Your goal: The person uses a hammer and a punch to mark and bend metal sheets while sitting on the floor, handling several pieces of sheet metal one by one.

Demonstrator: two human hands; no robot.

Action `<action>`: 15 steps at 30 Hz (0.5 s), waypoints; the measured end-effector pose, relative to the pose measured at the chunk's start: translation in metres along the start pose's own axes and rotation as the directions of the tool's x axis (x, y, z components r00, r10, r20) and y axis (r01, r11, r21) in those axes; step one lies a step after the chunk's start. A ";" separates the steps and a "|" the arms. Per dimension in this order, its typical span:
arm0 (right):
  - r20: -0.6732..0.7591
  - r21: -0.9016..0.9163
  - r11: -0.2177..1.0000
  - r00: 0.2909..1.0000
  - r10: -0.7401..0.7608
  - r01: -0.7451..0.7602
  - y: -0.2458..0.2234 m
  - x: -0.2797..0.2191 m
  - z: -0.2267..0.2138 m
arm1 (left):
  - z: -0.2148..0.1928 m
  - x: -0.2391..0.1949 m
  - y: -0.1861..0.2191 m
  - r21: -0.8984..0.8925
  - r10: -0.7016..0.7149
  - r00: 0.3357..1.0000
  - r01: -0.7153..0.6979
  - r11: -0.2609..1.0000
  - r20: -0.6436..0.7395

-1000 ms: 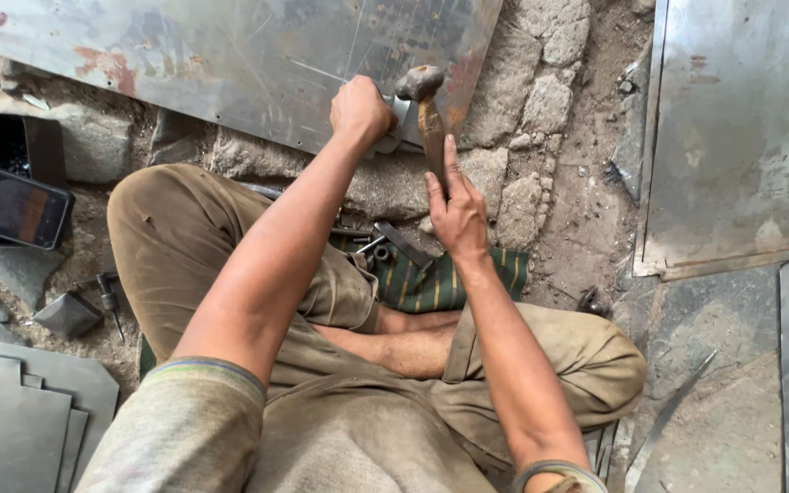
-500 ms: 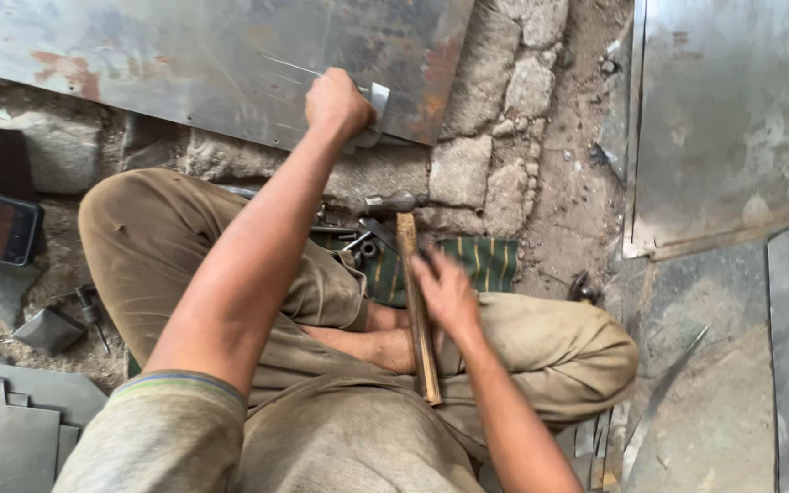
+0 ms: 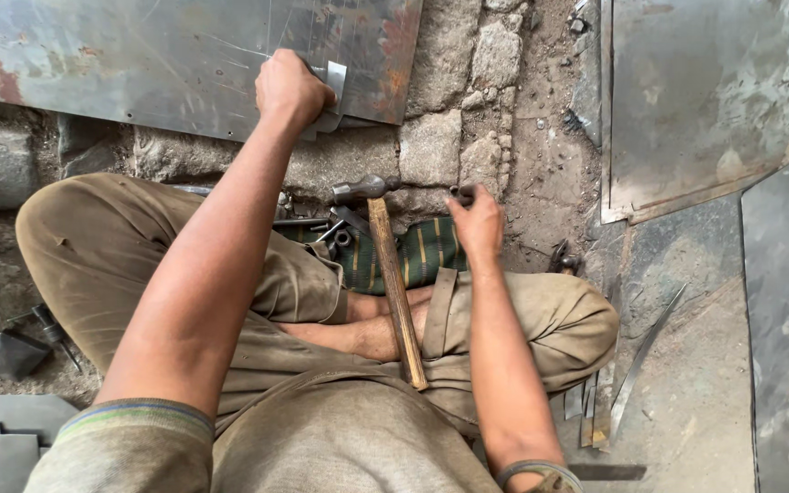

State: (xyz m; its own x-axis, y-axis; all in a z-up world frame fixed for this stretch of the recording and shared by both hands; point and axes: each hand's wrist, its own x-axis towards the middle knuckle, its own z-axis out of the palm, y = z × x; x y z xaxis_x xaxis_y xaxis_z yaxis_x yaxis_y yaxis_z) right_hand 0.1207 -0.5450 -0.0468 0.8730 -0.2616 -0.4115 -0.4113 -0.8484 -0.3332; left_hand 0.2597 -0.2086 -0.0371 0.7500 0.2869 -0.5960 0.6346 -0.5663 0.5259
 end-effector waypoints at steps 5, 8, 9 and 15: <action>-0.122 -0.047 0.996 0.989 -0.085 0.080 -0.017 0.006 0.010 | -0.002 -0.001 0.006 0.000 -0.009 1.000 0.009 1.000 0.010; -0.166 -0.113 0.974 0.962 -0.215 0.198 -0.023 0.014 0.012 | 0.000 -0.001 0.003 0.028 0.014 0.999 -0.012 1.000 -0.043; -0.140 -0.134 0.967 0.962 -0.234 0.215 -0.023 0.017 0.015 | 0.001 -0.001 0.000 0.017 -0.001 1.000 0.001 1.000 -0.024; -0.156 -0.065 0.940 0.927 -0.342 0.336 -0.022 0.041 0.027 | 0.001 0.005 0.004 0.004 -0.016 0.999 0.016 1.000 0.034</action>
State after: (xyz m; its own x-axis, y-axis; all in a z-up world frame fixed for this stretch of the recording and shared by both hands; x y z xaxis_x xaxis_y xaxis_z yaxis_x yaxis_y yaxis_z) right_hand 0.1591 -0.5243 -0.0793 0.9906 -0.0239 -0.1347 -0.0760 -0.9148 -0.3966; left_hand 0.2657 -0.2100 -0.0379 0.7331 0.2694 -0.6244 0.6455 -0.5646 0.5143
